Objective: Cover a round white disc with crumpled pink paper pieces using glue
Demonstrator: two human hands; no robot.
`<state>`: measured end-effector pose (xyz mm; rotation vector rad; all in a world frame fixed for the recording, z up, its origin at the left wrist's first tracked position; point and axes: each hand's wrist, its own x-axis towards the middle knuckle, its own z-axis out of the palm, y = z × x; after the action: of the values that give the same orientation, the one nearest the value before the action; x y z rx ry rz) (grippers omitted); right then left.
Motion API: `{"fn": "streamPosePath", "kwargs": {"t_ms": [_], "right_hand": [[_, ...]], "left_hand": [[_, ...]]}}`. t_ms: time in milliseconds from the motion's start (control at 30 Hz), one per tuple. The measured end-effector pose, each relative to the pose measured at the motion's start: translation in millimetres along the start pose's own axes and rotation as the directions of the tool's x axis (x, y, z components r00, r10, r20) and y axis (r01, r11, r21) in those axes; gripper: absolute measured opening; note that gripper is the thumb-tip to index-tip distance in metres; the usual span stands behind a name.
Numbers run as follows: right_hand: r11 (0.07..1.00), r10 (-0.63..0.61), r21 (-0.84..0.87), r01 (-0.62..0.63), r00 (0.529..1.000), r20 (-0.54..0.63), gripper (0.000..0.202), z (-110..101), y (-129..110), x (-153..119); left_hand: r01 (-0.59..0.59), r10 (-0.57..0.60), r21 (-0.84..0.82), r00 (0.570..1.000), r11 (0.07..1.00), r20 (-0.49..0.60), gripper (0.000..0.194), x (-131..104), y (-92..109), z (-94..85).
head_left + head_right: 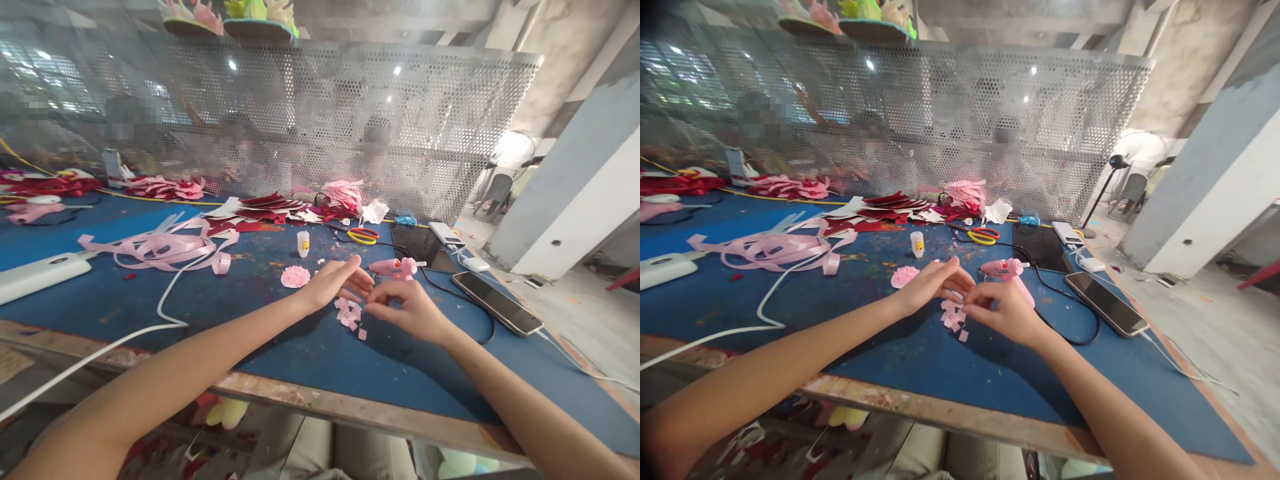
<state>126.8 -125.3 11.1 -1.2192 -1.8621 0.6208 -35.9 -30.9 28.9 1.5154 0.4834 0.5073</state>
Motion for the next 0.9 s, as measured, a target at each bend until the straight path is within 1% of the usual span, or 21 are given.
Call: {"fn": "streamPosePath", "kwargs": {"t_ms": [33,67,100,133,200,267,333,433,533,633,700,800,900], "right_hand": [[0.987,-0.042,-0.149,0.055,0.995,0.087,0.015,0,1,-1],[0.959,-0.067,-0.261,0.111,0.983,0.173,0.013,0,2,-1],[0.931,-0.073,-0.332,0.154,0.967,0.243,0.014,0,3,-1],[0.914,-0.069,-0.367,0.176,0.955,0.288,0.014,0,4,-2],[0.911,-0.054,-0.369,0.183,0.941,0.334,0.013,1,3,-2],[0.919,-0.039,-0.352,0.175,0.932,0.362,0.013,2,2,-2],[0.916,-0.019,-0.365,0.165,0.928,0.371,0.014,3,0,-2],[0.887,0.007,-0.430,0.166,0.928,0.372,0.014,5,-2,-3],[0.866,0.002,-0.474,0.161,0.946,0.324,0.013,4,-4,-3],[0.860,-0.022,-0.495,0.124,0.978,0.206,0.012,0,-7,-2],[0.848,-0.068,-0.517,0.116,0.992,0.111,0.011,-3,-8,-1],[0.840,-0.151,-0.529,0.121,0.988,-0.013,0.011,-6,-9,0],[0.841,-0.189,-0.527,0.123,0.979,-0.074,0.011,-6,-7,-1]], "left_hand": [[-0.014,0.014,0.012,0.999,1.000,-0.029,0.059,1,-1,-0.7],[-0.025,0.026,0.019,0.998,0.999,-0.058,0.056,2,-1,-1.9],[-0.033,0.035,0.021,0.996,0.999,-0.082,0.053,4,-2,-3.4],[-0.039,0.041,0.019,0.994,0.999,-0.100,0.052,5,-3,-4.9],[-0.044,0.046,0.015,0.992,0.999,-0.119,0.050,7,-4,-7.0],[-0.044,0.047,0.030,0.993,0.999,-0.112,0.048,7,-4,-7.5],[-0.043,0.048,0.056,0.995,0.998,-0.093,0.046,5,-4,-6.5],[-0.035,0.040,0.092,0.997,0.995,-0.063,0.043,4,-4,-4.5],[-0.040,0.047,0.100,0.996,0.994,-0.071,0.039,4,-4,-4.2],[-0.033,0.040,0.099,0.997,0.995,-0.069,0.034,5,-4,-4.5],[0.002,0.000,0.088,1.000,0.996,-0.020,0.033,5,-5,-4.0],[0.041,-0.045,0.059,0.997,0.997,0.055,0.035,4,-6,-2.1],[0.027,-0.033,0.057,0.994,0.998,0.105,0.034,2,-7,-0.9]]}}
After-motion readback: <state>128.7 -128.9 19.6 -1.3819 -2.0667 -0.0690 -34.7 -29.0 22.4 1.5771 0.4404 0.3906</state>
